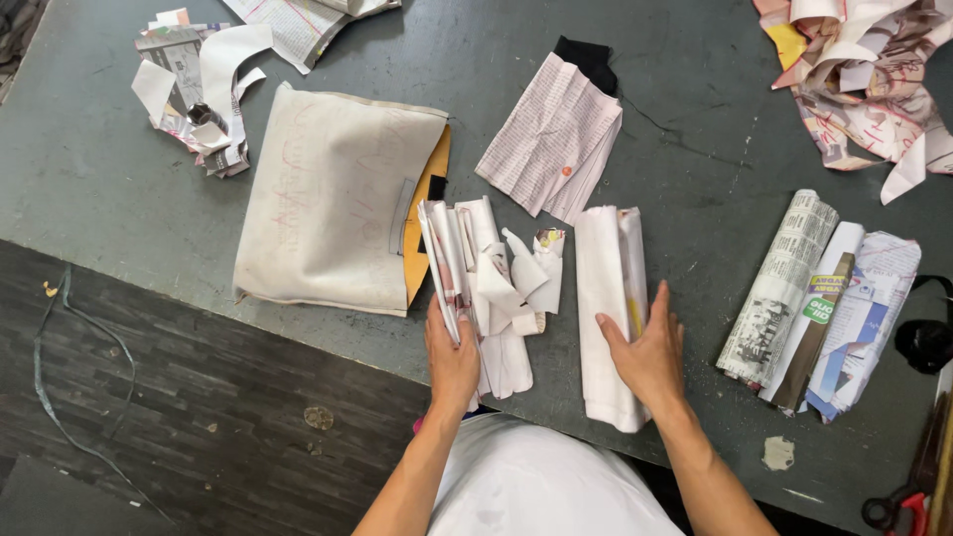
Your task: The person folds multiple newspaper sheets on a workbench, aligns edges, and stacks them. They then roll the folded newspapers into tight cylinders and place the rolled bundles into a fabric bag.
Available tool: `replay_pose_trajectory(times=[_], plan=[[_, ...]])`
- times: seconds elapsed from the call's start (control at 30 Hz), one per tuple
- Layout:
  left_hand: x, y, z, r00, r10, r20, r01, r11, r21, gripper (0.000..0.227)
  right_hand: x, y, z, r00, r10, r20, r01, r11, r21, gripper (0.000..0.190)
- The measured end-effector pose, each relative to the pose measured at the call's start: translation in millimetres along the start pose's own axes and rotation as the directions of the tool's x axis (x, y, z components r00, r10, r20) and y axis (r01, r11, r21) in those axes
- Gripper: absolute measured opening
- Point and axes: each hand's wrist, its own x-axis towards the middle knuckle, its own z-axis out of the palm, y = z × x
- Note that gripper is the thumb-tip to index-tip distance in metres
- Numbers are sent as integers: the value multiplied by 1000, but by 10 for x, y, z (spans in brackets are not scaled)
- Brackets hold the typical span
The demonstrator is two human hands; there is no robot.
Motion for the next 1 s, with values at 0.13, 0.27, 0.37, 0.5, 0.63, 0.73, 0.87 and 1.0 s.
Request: replay_pose_trajectory(times=[0.13, 0.27, 0.37, 0.5, 0.63, 0.73, 0.87, 1.0], plan=[[-27, -3, -9, 998, 7, 56, -8, 1000, 10, 55, 35, 138, 145, 980, 169, 110, -180, 979, 98, 91], [-67, 103, 79, 997, 32, 74, -35, 999, 34, 58, 106, 37, 292, 990, 21, 139, -59, 959, 277, 78], [-122, 218, 120, 994, 42, 100, -50, 996, 70, 65, 71, -114, 343, 980, -167, 112, 100, 888, 448, 76], [-104, 355, 150, 993, -46, 108, 40, 998, 53, 80, -13, -300, 329, 932, -90, 350, -134, 814, 565, 78], [-9, 436, 227, 1000, -14, 28, 10, 993, 114, 91, -47, -423, 308, 918, -103, 383, -183, 747, 639, 80], [42, 433, 279, 996, -49, 73, 32, 975, 219, 91, -50, -390, 255, 911, 2, 413, -288, 720, 631, 79], [93, 358, 276, 999, 6, 33, -13, 971, 239, 79, 45, -147, -4, 904, 116, 412, -367, 705, 607, 74], [181, 213, 255, 996, 77, 51, -88, 962, 260, 68, 109, 214, -317, 953, 119, 280, -275, 730, 626, 72]])
